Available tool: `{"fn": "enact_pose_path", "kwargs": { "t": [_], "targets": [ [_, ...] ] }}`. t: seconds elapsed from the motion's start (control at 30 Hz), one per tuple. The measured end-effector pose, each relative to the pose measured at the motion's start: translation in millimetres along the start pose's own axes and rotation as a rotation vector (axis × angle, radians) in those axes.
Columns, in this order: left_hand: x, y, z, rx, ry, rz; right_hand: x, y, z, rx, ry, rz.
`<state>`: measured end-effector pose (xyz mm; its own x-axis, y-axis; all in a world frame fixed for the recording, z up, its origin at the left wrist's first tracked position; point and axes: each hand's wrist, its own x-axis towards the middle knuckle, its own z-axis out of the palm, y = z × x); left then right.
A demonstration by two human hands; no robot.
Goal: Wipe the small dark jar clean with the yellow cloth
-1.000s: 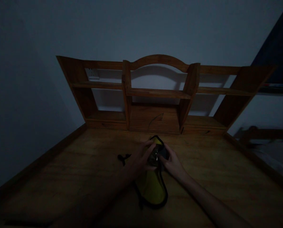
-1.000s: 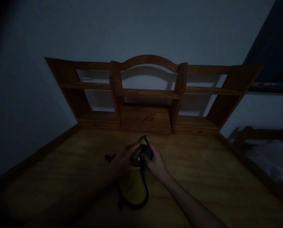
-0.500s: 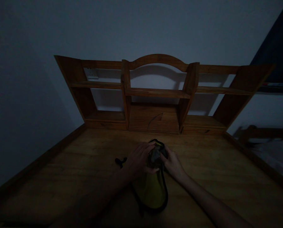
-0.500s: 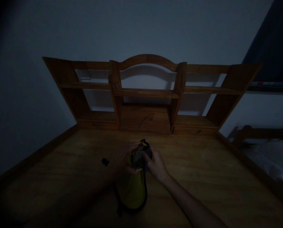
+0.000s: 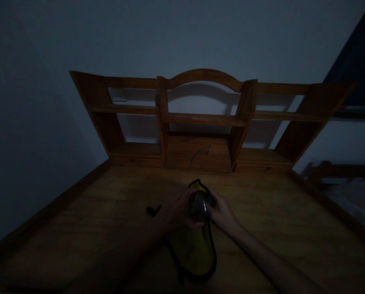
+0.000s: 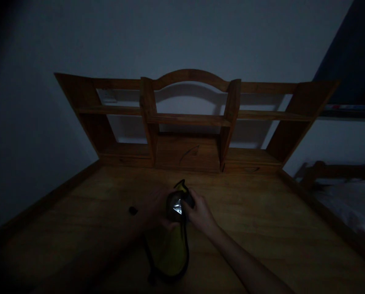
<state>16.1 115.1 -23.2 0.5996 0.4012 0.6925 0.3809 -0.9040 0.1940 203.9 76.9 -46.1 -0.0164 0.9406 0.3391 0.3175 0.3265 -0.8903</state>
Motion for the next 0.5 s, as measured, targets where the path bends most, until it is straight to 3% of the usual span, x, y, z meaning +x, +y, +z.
{"fn": "enact_pose_path", "kwargs": {
  "t": [0.17,0.5],
  "targets": [
    [-3,1,-0.2,-0.028,-0.055,0.038,1,4,3,0.180,-0.036,-0.012],
    [-4,-1,1.3,-0.202,-0.107,-0.090,-2,13,12,0.258,-0.073,-0.070]
  ]
}}
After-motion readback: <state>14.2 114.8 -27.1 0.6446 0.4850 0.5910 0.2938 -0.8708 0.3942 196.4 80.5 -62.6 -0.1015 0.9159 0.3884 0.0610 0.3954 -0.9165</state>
